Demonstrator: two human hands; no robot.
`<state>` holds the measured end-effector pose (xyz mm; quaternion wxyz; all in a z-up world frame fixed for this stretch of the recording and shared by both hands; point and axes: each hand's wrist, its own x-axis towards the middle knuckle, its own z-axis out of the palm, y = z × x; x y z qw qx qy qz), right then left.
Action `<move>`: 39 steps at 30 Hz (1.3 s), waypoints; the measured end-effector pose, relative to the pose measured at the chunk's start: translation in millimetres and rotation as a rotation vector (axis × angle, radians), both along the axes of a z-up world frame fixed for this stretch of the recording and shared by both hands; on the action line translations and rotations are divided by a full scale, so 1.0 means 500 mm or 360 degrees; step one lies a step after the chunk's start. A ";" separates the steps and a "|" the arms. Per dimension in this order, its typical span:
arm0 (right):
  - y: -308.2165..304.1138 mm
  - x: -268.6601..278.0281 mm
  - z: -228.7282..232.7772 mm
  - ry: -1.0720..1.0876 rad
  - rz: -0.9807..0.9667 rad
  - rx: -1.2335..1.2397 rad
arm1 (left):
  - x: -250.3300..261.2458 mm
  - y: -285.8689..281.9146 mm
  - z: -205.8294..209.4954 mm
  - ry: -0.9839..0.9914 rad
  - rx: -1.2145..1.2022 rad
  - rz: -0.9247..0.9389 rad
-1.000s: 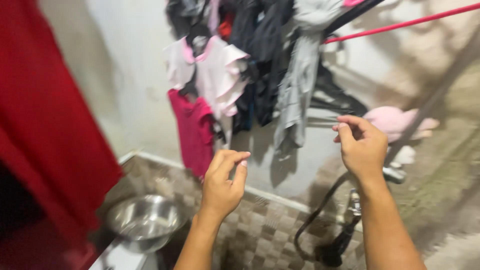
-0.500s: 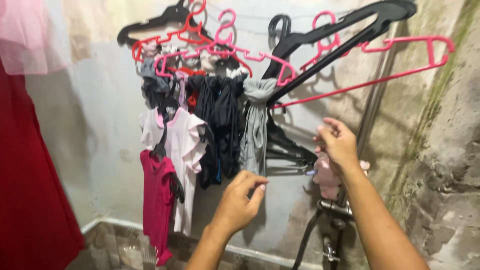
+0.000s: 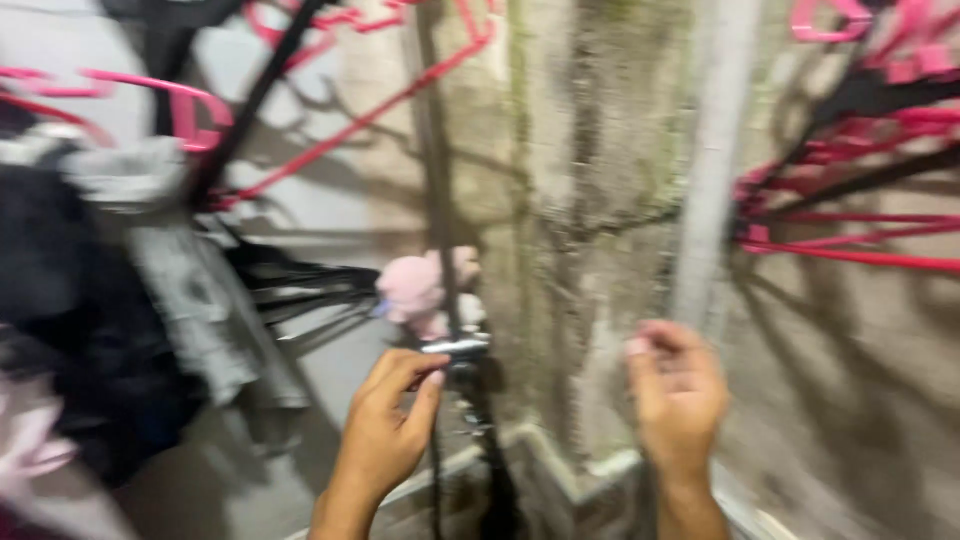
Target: Hang several pieces of wet or clean clothing from a laundry basket onto plastic hangers in a bathroom setting.
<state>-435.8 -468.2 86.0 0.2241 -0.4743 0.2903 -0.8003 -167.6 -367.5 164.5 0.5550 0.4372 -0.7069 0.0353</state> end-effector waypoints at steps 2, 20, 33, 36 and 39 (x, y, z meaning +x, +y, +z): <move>-0.031 -0.104 -0.018 0.0012 -0.0265 -0.0191 | -0.061 -0.036 -0.009 0.0009 0.0062 -0.0132; -0.225 -0.252 0.238 -0.0242 -0.0392 -0.0916 | -0.224 -0.025 -0.022 -0.0020 0.0472 -0.0522; -0.221 -0.302 0.359 -0.0248 -0.0180 -0.1168 | -0.198 -0.015 -0.016 -0.0073 0.0378 -0.0531; -0.211 -0.301 0.379 -0.0242 -0.0130 -0.1239 | -0.203 -0.016 -0.009 -0.0047 0.0448 -0.0558; -0.204 -0.274 0.379 -0.0302 -0.0084 -0.1337 | -0.206 -0.032 -0.016 -0.0017 0.0253 -0.0588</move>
